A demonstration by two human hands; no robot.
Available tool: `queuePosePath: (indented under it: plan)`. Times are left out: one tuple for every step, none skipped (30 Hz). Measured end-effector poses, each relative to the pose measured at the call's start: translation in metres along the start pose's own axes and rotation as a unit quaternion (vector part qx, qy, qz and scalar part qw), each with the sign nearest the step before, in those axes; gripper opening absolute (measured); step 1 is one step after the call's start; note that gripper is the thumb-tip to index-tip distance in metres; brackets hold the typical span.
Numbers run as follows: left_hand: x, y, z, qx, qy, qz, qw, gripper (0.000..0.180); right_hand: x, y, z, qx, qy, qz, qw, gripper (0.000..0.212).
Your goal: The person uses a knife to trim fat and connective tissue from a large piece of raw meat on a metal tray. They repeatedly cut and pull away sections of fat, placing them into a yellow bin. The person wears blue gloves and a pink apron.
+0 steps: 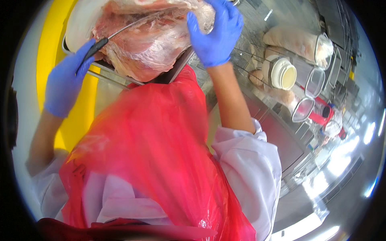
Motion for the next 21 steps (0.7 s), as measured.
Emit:
queuePosePath:
  plan:
    - [0.007, -0.003, -0.013, 0.019, 0.033, -0.002, 0.999, 0.038, -0.011, 0.000, -0.011, -0.006, -0.003, -0.007, 1.000, 0.033]
    - [0.013, -0.006, -0.026, 0.039, 0.065, -0.005, 0.997, 0.038, -0.022, -0.001, -0.014, -0.030, -0.014, 0.031, 0.999, 0.036]
    - [0.020, -0.007, -0.039, 0.055, 0.104, -0.004, 0.993, 0.038, -0.030, -0.003, -0.014, -0.063, -0.026, 0.071, 0.995, 0.038]
    - [0.019, -0.009, -0.052, 0.046, 0.114, -0.010, 0.992, 0.037, -0.034, -0.006, -0.014, -0.091, -0.035, 0.111, 0.989, 0.041]
    - [0.013, -0.013, -0.063, 0.036, 0.123, -0.014, 0.992, 0.037, -0.034, -0.008, -0.024, -0.100, -0.015, 0.148, 0.984, 0.045]
    - [0.009, -0.016, -0.071, 0.027, 0.135, -0.021, 0.990, 0.036, -0.035, -0.008, -0.040, -0.135, -0.034, 0.144, 0.980, 0.047]
    - [0.007, -0.018, -0.075, 0.022, 0.146, -0.018, 0.989, 0.036, -0.033, -0.008, -0.057, -0.164, -0.055, 0.139, 0.975, 0.049]
    - [0.005, -0.017, -0.077, 0.016, 0.156, -0.014, 0.988, 0.035, -0.032, -0.004, -0.072, -0.192, -0.077, 0.133, 0.969, 0.050]
    - [0.002, -0.018, -0.080, 0.014, 0.162, -0.006, 0.987, 0.034, -0.028, 0.005, -0.084, -0.187, -0.084, 0.119, 0.972, 0.042]
    - [-0.006, -0.016, -0.083, 0.012, 0.135, -0.006, 0.991, 0.034, -0.026, 0.017, -0.096, -0.179, -0.091, 0.099, 0.975, 0.035]
    - [-0.016, -0.011, -0.086, 0.009, 0.106, -0.006, 0.994, 0.034, -0.022, 0.028, -0.105, -0.170, -0.099, 0.079, 0.977, 0.027]
    - [-0.028, -0.003, -0.090, 0.003, 0.079, -0.007, 0.997, 0.034, -0.014, 0.035, -0.114, -0.162, -0.115, 0.081, 0.977, 0.027]
    - [-0.041, 0.003, -0.089, -0.003, 0.120, 0.054, 0.991, 0.035, -0.004, 0.042, -0.120, -0.151, -0.127, 0.087, 0.977, 0.027]
    - [-0.040, 0.036, -0.108, -0.055, 0.119, 0.061, 0.990, 0.032, -0.001, 0.045, -0.123, -0.177, -0.134, 0.093, 0.971, 0.028]
    - [-0.048, 0.051, -0.115, -0.089, 0.087, 0.061, 0.990, 0.030, 0.009, 0.047, -0.129, -0.173, -0.164, 0.102, 0.966, 0.027]
    - [-0.061, 0.063, -0.121, -0.121, 0.048, 0.063, 0.990, 0.029, 0.017, 0.052, -0.132, -0.162, -0.176, 0.094, 0.966, 0.027]
    - [-0.074, 0.074, -0.126, -0.151, 0.009, 0.069, 0.986, 0.028, 0.026, 0.056, -0.135, -0.151, -0.190, 0.090, 0.966, 0.026]
    - [-0.086, 0.083, -0.131, -0.183, -0.029, 0.074, 0.980, 0.027, 0.034, 0.060, -0.137, -0.143, -0.203, 0.084, 0.965, 0.026]
    - [-0.100, 0.089, -0.127, -0.178, -0.035, 0.116, 0.976, 0.027, 0.041, 0.063, -0.137, -0.143, -0.214, 0.087, 0.962, 0.025]
    - [-0.112, 0.094, -0.123, -0.172, -0.039, 0.157, 0.972, 0.028, 0.047, 0.067, -0.135, -0.144, -0.224, 0.090, 0.960, 0.024]
    - [-0.132, 0.095, -0.110, -0.131, -0.011, 0.233, 0.964, 0.029, 0.054, 0.069, -0.133, -0.146, -0.236, 0.090, 0.957, 0.023]
Point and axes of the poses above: each hand's wrist, its own x-axis away from the middle knuckle, its own y-axis out of the back of the hand, z = x × y, the point moved 5 cm from there along -x, towards the middle knuckle, and after that the axes turned 9 degrees about -x, right-handed, at the moved point
